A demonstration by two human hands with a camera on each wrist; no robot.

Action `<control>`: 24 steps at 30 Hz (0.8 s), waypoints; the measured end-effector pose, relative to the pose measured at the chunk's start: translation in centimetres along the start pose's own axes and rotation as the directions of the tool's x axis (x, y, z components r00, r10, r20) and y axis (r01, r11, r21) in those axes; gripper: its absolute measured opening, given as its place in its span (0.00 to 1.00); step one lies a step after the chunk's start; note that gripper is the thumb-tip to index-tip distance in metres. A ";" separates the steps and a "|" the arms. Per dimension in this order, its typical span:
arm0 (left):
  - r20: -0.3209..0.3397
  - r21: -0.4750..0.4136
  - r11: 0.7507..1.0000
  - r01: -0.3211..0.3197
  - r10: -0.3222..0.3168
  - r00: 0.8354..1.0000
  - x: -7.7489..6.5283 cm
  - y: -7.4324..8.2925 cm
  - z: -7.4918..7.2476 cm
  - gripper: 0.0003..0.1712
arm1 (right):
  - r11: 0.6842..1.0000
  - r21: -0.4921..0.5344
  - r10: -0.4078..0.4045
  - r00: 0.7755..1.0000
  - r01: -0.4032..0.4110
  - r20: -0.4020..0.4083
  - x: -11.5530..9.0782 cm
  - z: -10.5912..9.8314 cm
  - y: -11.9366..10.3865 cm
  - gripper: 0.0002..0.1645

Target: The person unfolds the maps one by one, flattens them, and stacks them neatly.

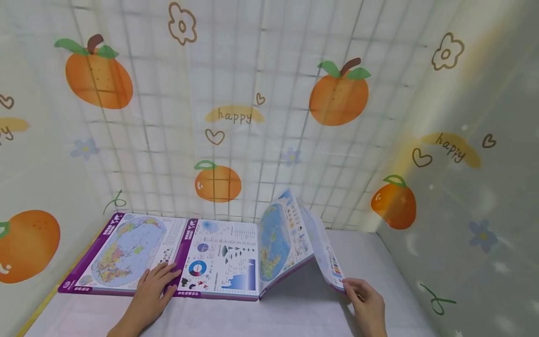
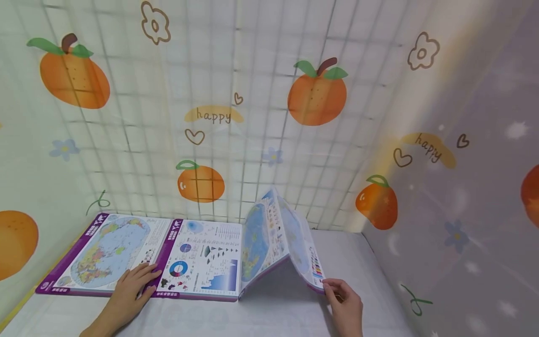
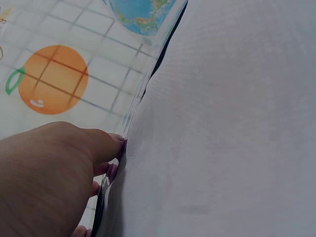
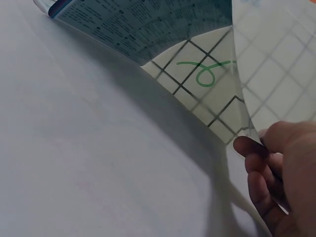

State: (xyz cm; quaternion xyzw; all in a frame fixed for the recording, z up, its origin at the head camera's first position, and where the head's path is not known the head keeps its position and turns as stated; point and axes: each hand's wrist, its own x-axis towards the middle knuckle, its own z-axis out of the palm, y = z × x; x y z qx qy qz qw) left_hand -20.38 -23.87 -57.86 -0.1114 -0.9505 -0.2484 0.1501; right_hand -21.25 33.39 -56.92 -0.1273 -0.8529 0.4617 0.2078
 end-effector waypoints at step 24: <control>-0.004 -0.020 1.000 -0.005 0.004 1.000 0.1 -0.2 0.2 0.23 | 0.979 -0.044 0.192 0.972 -0.200 -0.138 1.1 -3.0 1.5 0.19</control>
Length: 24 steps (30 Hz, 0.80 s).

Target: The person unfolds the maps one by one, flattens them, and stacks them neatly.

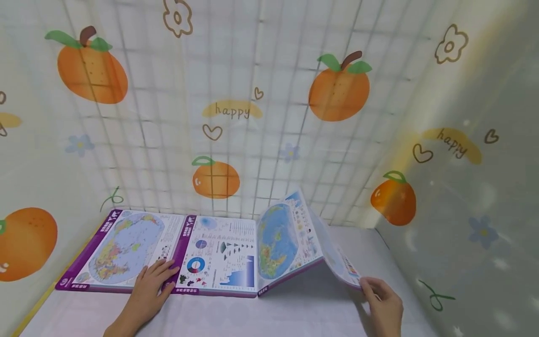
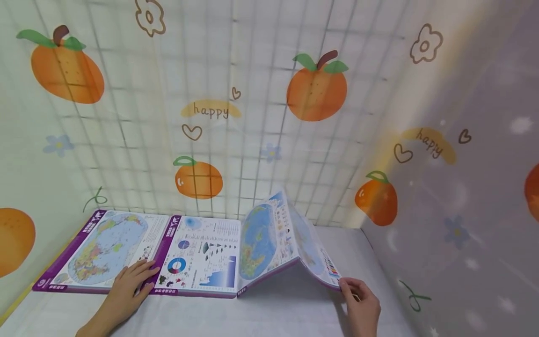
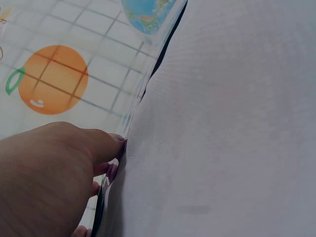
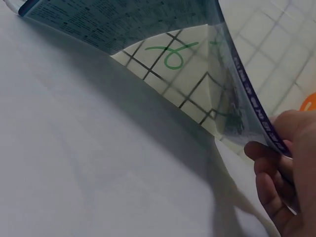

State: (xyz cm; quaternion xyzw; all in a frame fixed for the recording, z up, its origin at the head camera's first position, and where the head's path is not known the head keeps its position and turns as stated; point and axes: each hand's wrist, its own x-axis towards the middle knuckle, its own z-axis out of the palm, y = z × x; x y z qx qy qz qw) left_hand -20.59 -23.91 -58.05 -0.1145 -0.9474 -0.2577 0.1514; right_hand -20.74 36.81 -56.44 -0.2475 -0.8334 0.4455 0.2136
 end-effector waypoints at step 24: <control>-0.029 -0.005 1.000 -0.025 0.025 0.999 -0.1 0.0 -0.3 0.24 | 0.977 -0.024 0.210 0.972 -0.214 -0.104 1.9 -0.6 1.5 0.26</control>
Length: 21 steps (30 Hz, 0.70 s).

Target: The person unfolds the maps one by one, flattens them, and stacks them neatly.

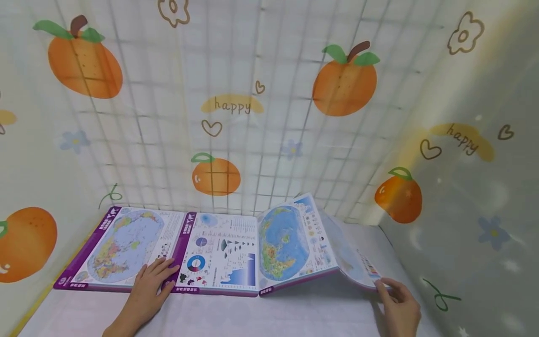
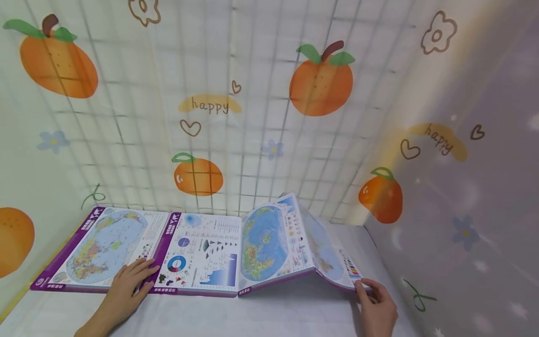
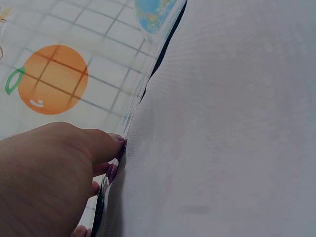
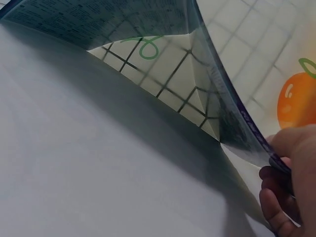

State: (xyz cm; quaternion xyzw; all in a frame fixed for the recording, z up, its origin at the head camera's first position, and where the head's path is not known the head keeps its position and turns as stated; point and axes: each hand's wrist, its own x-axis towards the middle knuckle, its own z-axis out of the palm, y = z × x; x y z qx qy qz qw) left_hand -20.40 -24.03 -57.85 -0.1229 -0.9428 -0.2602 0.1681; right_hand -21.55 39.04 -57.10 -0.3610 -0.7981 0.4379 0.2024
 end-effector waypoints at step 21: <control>0.052 -0.007 0.999 0.052 -0.051 0.997 0.1 0.1 -0.2 0.25 | 1.000 0.018 0.005 1.000 -0.005 -0.007 1.8 -1.9 1.4 0.28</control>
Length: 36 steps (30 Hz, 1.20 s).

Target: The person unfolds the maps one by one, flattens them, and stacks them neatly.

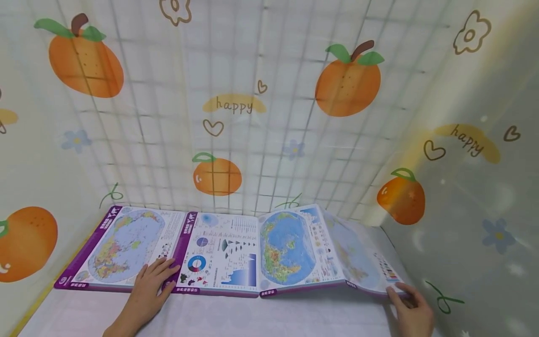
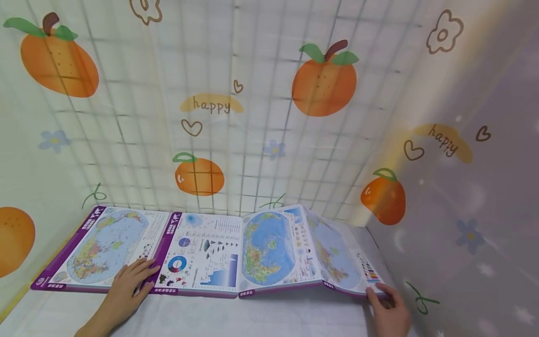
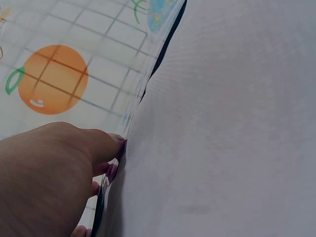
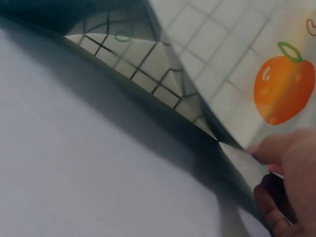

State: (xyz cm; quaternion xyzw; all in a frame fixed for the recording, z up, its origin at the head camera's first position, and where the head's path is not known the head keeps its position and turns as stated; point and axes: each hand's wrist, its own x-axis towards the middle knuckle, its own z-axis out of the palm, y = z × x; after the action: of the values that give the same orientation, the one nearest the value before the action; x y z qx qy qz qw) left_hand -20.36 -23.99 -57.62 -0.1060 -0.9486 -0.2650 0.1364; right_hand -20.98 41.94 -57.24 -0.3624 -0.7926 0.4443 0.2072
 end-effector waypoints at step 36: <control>-0.058 0.000 0.999 -0.045 0.045 0.997 0.0 -0.3 0.3 0.23 | 0.937 -0.342 -0.071 0.997 0.076 0.027 0.6 -0.2 1.4 0.22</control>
State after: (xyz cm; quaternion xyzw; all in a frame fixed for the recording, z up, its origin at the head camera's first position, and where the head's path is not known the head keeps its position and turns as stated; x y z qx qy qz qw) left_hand -20.50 -24.07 -58.02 -0.1199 -0.9414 -0.2656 0.1697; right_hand -20.70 43.01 -58.26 -0.3600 -0.8723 0.2939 0.1518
